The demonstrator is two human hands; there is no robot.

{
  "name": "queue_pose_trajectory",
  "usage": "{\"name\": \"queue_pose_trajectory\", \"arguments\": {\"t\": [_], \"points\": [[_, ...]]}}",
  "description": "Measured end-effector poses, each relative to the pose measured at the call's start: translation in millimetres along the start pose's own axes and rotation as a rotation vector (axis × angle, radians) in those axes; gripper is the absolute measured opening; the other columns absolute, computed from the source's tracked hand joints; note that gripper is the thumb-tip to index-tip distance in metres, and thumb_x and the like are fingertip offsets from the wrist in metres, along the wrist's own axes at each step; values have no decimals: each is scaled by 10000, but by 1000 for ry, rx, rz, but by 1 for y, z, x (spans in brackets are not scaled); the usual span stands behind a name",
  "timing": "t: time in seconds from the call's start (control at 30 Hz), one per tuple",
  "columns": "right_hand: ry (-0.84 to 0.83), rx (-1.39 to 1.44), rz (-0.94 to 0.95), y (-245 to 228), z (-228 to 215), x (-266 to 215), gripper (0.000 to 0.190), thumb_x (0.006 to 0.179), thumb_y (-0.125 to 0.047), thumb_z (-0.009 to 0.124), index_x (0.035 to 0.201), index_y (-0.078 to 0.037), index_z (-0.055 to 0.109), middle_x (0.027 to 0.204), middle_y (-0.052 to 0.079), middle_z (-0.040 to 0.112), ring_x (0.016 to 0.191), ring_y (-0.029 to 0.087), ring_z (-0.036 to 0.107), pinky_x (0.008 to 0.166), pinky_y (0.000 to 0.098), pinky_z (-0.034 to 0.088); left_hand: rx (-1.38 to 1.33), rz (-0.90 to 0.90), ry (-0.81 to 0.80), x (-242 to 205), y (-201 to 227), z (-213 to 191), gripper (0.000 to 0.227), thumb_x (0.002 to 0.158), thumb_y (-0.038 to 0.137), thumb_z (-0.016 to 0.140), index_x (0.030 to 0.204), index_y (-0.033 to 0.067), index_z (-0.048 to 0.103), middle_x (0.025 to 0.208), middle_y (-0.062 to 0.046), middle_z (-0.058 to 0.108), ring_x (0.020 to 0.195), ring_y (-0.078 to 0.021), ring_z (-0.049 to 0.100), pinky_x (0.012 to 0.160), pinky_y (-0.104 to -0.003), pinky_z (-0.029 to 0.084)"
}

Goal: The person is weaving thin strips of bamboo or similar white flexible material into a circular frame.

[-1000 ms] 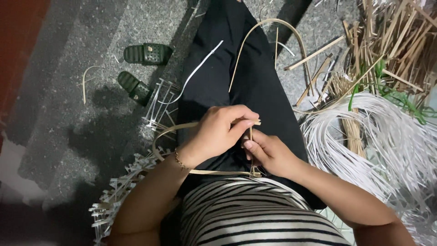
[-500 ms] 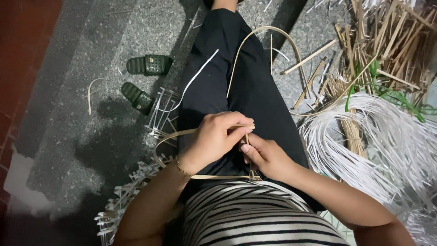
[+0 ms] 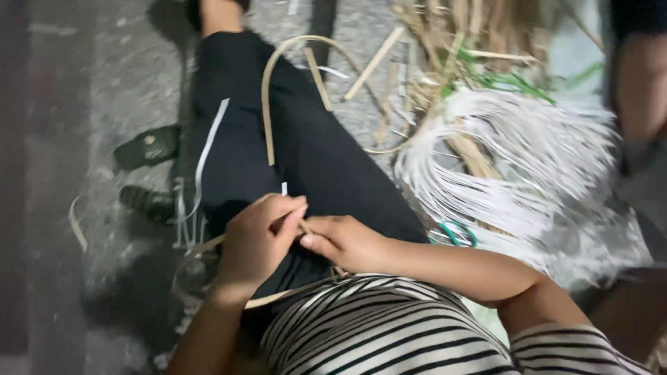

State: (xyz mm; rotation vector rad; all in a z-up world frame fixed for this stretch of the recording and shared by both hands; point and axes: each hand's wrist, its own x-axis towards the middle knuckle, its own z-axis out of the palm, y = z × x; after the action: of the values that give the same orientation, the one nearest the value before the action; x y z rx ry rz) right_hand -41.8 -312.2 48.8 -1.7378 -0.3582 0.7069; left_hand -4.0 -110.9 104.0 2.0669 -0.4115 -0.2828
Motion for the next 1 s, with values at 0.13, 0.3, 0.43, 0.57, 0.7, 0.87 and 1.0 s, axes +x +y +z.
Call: {"name": "queue_pose_trajectory", "arguments": {"t": [0.13,0.3,0.43,0.57,0.7,0.87,1.0], "points": [[245,-73,-37,31,-41,-30,269,1040,-252,601,1203,-54,682,1006,157,727,912,291,719,832,389,562,158,33,97,4,-1,2,131,933,69,729,1058,56,690,952,-104,730,742,-220,706,640,-314,542],[542,-422,427,143,-100,-87,225,947,-240,705,1033,-35,737,910,162,733,772,299,727,708,399,560,233,29,134,0,-8,4,189,870,62,758,1041,57,677,867,-85,698,645,-187,638,579,-303,505],[520,-505,619,195,-97,-93,276,907,-305,734,985,-41,748,862,183,745,780,342,727,719,433,556,226,135,134,4,-9,3,185,927,39,727,1095,17,652,882,-86,690,631,-171,623,601,-291,500],[538,-538,670,201,-88,-76,323,903,-367,715,982,-56,758,855,203,742,791,376,717,735,455,552,225,69,132,3,-1,0,157,919,38,721,1071,34,680,867,-84,713,677,-166,689,606,-277,533],[548,-629,673,195,-90,-84,280,919,-331,694,978,-68,771,870,210,738,804,392,707,739,468,542,234,65,174,3,3,-1,149,892,41,734,1034,29,690,867,-96,722,698,-193,702,619,-311,535],[254,-36,428,165,-116,-109,151,981,-149,609,1013,-19,678,945,115,756,944,219,699,876,384,524,164,46,208,3,3,-4,124,881,45,729,997,38,687,895,-91,740,737,-214,736,641,-322,561],[-21,101,468,-12,-213,-63,319,871,-20,567,1179,-56,643,1104,35,657,984,168,630,832,353,558,159,78,267,-2,3,-3,138,872,45,735,1000,36,685,890,-113,726,764,-266,732,661,-351,566]]}}
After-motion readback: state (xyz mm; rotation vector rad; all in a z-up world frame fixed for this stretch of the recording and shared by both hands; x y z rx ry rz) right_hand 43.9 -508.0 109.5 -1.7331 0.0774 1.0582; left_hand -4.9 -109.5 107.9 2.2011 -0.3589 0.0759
